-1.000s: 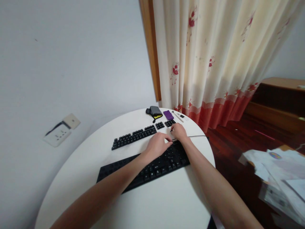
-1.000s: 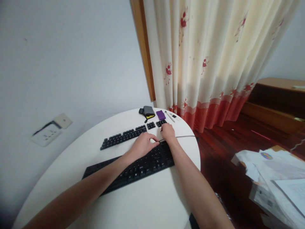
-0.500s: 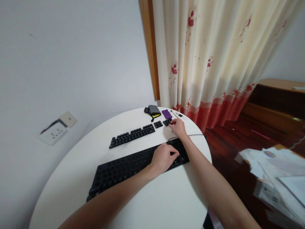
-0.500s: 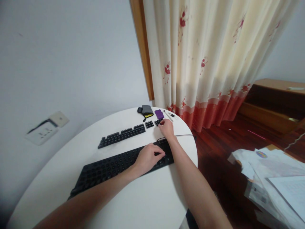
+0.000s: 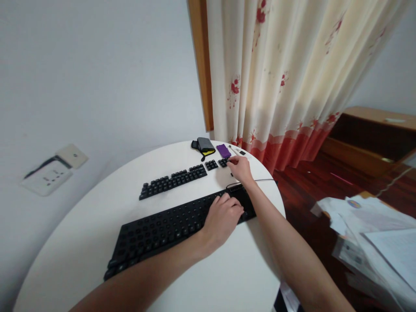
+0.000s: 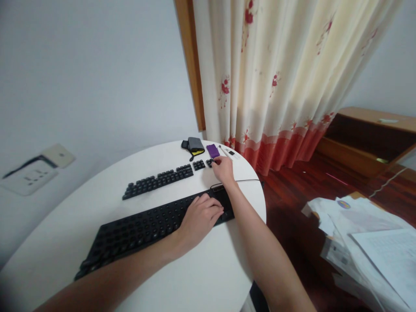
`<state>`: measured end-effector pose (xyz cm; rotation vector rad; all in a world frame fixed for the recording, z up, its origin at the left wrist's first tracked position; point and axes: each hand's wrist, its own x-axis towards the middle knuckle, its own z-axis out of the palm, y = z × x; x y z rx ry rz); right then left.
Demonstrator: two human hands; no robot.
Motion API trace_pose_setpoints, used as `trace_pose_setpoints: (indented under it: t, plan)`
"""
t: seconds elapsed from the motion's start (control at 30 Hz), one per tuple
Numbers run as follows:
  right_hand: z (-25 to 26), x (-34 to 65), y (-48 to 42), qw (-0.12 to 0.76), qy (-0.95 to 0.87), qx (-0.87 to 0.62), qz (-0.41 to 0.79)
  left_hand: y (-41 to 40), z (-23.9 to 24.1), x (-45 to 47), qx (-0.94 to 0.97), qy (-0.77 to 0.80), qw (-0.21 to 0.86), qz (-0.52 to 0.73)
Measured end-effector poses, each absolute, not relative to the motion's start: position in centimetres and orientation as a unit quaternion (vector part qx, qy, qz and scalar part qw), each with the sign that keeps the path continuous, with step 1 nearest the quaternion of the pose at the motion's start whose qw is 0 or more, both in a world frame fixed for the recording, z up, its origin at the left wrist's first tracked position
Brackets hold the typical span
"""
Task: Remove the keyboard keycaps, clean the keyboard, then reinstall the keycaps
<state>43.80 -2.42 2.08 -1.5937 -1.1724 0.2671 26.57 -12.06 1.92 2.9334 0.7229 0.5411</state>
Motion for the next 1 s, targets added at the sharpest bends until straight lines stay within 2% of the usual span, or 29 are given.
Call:
trace_pose_setpoints:
  t: [0.37, 0.73, 1.0]
  plan:
    - [5.0, 42.7, -7.6, 0.580, -0.530, -0.592, 0.182, -13.1, 2.0, 26.1, 0.959, 0.232, 0.022, 0.164]
    - [0.9, 45.9, -16.4, 0.402, -0.648, -0.615, 0.201, -12.7, 1.3, 26.1, 0.955, 0.222, 0.065, 0.187]
    - [0.6, 45.7, -17.0, 0.369, -0.705, -0.580, 0.175, -12.7, 1.1, 26.0, 0.950, 0.223, 0.066, 0.208]
